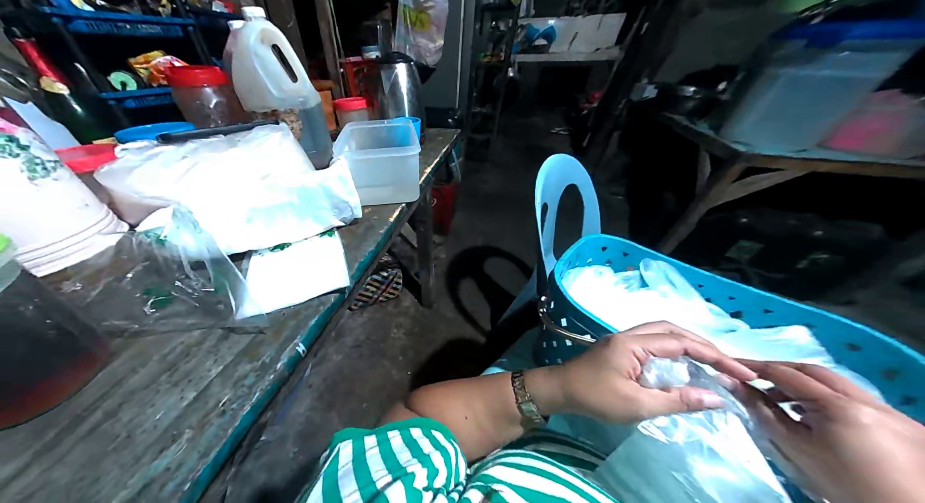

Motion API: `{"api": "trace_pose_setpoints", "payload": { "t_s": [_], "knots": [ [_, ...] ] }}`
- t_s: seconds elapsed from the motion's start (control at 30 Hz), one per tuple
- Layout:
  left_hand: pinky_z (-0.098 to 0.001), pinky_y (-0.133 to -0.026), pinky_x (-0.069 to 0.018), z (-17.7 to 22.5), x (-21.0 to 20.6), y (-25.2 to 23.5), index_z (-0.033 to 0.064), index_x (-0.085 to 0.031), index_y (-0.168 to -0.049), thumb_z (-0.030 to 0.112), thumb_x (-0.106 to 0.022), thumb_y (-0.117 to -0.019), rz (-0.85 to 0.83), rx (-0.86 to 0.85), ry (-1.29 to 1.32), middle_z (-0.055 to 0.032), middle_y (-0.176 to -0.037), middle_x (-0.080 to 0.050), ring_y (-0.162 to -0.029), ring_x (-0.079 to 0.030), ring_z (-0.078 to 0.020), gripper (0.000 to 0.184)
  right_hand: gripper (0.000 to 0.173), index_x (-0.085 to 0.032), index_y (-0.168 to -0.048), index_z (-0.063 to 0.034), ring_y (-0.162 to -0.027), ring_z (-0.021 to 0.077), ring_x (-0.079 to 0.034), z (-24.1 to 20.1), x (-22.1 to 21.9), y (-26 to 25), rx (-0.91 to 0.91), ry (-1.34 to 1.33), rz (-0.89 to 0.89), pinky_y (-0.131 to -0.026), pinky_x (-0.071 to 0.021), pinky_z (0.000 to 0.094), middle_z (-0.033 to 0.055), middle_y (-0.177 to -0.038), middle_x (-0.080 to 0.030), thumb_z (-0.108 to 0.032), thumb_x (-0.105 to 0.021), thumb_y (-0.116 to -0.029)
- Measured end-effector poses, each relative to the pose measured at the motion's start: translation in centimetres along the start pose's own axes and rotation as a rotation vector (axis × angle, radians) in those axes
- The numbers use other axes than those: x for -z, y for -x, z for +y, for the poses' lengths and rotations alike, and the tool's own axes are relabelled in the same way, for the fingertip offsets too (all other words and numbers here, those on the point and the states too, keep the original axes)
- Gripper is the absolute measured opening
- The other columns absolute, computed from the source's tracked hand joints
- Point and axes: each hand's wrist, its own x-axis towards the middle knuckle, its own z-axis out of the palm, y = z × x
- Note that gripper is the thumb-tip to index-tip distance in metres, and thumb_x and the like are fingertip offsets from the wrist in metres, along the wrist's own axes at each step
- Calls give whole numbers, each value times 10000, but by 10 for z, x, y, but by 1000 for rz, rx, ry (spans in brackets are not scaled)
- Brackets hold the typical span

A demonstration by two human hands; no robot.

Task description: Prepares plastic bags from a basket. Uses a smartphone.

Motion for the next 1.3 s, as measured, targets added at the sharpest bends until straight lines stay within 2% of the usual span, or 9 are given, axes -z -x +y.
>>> {"api": "trace_pose_setpoints", "payload": {
  "t_s": [0.2, 0.33, 0.5, 0.63, 0.73, 0.87, 1.1, 1.2, 1.3],
  "knots": [
    [-281, -975, -501, 1, 1, 0, -182, -611, -1166, -90, -605, -896, 62, 67, -16, -216, -1132, -652, -1073, -624, -163, 286, 234, -651, -1109, 111, -715, 432, -630, 3, 4, -7, -84, 42, -19, -667, -504, 620, 270, -819, -644, -34, -648, -924],
    [-267, -961, -499, 5, 2, -2, -185, -597, -1179, -88, -598, -898, 85, 66, -17, -207, -1121, -651, -1051, -622, -138, 298, 248, -738, -1102, 62, -1000, 522, -661, 7, 9, -9, -87, 63, -120, -867, -486, 700, 333, -1079, -680, -85, -555, -1024],
    [-278, -984, -497, 5, 1, -5, -198, -579, -1199, -95, -590, -893, 65, 23, 11, -221, -1142, -648, -1075, -626, -152, 323, 223, -661, -1047, 120, -715, 227, -648, 22, 3, -10, 39, -130, 174, -671, -559, 345, 260, -908, -676, -90, -641, -974],
    [-298, -1020, -479, 3, -3, -9, -212, -567, -1209, -93, -588, -898, 54, -8, -26, -258, -1177, -632, -1133, -609, -196, 334, 490, -656, -1102, 141, -963, 100, -668, 24, -1, -12, 250, -382, 222, -911, -529, 258, 202, -1026, -710, -278, -403, -1114],
    [-313, -1030, -483, 2, -10, -22, -209, -578, -1207, -115, -595, -889, 107, -58, -60, -274, -1187, -631, -1149, -611, -225, 332, 650, -565, -1399, -16, -1206, 12, -602, 10, 4, -9, 283, -663, -27, -1060, -488, 252, -46, -1335, -662, -506, -640, -979],
    [-323, -1028, -486, 5, -15, -52, -226, -566, -1205, -123, -620, -885, 180, -184, -144, -296, -1156, -646, -1135, -623, -256, 340, 414, -645, -1200, -147, -960, -58, -677, -26, 1, -8, 81, -862, 26, -886, -580, 178, -209, -1056, -723, -24, -769, -825],
    [-380, -840, -588, 52, 28, -96, -65, -707, -1157, 119, -862, -780, -4, -217, -691, -230, -1244, -623, -1052, -661, -265, 447, 330, -679, -958, -210, -804, -66, -680, -19, -10, -19, -90, -989, 223, -771, -583, 154, -191, -868, -740, 81, -531, -907],
    [-340, -917, -554, 97, 89, -123, -85, -721, -1088, 115, -773, -878, 249, -299, -861, -255, -1193, -655, -1095, -654, -269, 295, 290, -621, -973, -159, -779, -69, -674, -20, -11, -19, -190, -974, 308, -753, -586, 153, -189, -838, -721, 99, -502, -915],
    [-324, -851, -544, 146, 181, -143, -60, -693, -1122, 142, -685, -930, 843, -328, -986, -207, -1104, -670, -995, -653, -226, 280, 282, -571, -1044, -122, -799, -92, -660, -20, -10, -18, -212, -940, 427, -769, -583, 140, -216, -859, -693, 114, -497, -911]
  ]
}}
